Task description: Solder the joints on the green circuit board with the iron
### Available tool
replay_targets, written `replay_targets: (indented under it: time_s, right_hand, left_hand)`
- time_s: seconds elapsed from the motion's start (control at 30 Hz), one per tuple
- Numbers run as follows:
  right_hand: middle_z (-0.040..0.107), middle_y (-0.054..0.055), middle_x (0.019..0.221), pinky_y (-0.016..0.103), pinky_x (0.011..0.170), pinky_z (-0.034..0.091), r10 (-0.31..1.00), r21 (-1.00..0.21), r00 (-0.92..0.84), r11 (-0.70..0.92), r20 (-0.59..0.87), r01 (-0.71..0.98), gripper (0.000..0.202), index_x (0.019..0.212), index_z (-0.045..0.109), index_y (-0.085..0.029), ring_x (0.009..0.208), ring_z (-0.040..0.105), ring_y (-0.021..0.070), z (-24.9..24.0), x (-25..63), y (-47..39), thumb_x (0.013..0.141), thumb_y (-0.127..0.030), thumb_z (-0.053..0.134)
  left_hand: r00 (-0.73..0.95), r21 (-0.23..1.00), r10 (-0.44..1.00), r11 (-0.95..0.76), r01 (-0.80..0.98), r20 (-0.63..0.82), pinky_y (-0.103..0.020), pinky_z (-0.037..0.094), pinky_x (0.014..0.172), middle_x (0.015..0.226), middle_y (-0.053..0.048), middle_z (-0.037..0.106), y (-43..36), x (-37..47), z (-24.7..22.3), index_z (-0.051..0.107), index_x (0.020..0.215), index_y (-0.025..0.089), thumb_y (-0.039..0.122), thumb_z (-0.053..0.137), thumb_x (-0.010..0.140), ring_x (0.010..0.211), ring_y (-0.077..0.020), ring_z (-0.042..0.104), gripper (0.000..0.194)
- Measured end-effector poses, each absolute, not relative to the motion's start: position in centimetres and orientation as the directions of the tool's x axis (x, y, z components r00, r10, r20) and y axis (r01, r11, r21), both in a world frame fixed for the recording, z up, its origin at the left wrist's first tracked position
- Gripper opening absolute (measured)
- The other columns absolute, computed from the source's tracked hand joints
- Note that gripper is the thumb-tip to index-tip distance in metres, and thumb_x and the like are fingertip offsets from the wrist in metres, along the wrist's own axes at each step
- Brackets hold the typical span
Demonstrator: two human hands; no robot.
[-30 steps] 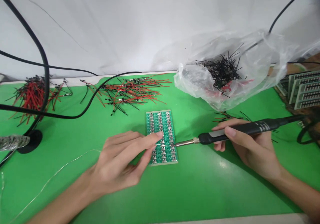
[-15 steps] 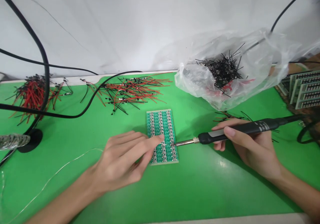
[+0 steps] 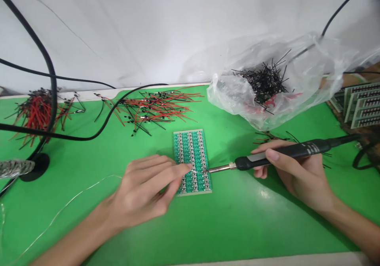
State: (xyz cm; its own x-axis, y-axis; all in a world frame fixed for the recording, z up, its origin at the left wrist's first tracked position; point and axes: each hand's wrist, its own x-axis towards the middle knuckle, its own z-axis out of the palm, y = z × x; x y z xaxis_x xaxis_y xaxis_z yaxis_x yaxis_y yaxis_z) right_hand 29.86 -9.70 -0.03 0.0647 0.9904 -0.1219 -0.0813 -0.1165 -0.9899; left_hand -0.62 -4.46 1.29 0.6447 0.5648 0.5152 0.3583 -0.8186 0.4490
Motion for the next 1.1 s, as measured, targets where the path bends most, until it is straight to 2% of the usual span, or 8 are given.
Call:
replay_targets:
  time_s: [0.17, 0.3, 0.67, 1.1]
  right_hand:
    - [0.077, 0.002, 0.067, 0.027, 0.05, 0.056, 0.991, -0.991, 0.059, -0.114, -0.119, -0.075, 0.012, 0.093, 0.079, -0.022, 0.055, 0.071, 0.0178, -0.01, 29.85, -9.68, 0.089, -0.029, 0.07]
    - [0.077, 0.002, 0.067, 0.026, 0.05, 0.056, 0.991, -0.99, 0.058, -0.114, -0.119, -0.081, 0.012, 0.093, 0.08, -0.022, 0.055, 0.071, 0.0175, -0.02, 29.89, -9.69, 0.089, -0.028, 0.07]
    - [0.076, 0.002, 0.067, 0.027, 0.05, 0.056, 0.994, -0.994, 0.06, -0.09, -0.093, -0.063, 0.012, 0.094, 0.079, -0.022, 0.054, 0.071, 0.0175, -0.36, 30.06, -9.87, 0.09, -0.028, 0.069]
    - [0.077, 0.002, 0.069, 0.026, 0.051, 0.057, 0.995, -0.993, 0.044, -0.088, -0.092, -0.076, 0.013, 0.095, 0.079, -0.022, 0.056, 0.072, 0.0171, -0.21, 30.03, -9.75, 0.091, -0.028, 0.069]
  left_hand:
    - [0.66, 0.41, 0.525, -0.846, 0.34, 0.537, -0.026, 0.059, 0.067, 0.084, -0.003, 0.074, -4.38, -0.63, 1.24, 0.065, 0.11, 0.013, 0.001, 0.068, 0.084, 0.074, -0.0123, 0.07, 0.029]
    - [0.657, 0.384, 0.53, -0.846, 0.37, 0.536, -0.026, 0.06, 0.068, 0.083, -0.001, 0.074, -4.46, -0.55, 1.26, 0.064, 0.109, 0.017, 0.006, 0.064, 0.089, 0.073, -0.0114, 0.07, 0.023]
    - [0.663, 0.369, 0.508, -0.86, 0.352, 0.55, -0.026, 0.059, 0.069, 0.083, -0.002, 0.074, -4.42, -0.47, 1.16, 0.066, 0.104, 0.011, 0.002, 0.071, 0.083, 0.073, -0.0111, 0.069, 0.024]
    - [0.672, 0.394, 0.515, -0.853, 0.342, 0.532, -0.026, 0.058, 0.07, 0.083, -0.004, 0.074, -4.39, -0.53, 1.25, 0.067, 0.1, 0.01, 0.001, 0.072, 0.081, 0.073, -0.0123, 0.069, 0.021]
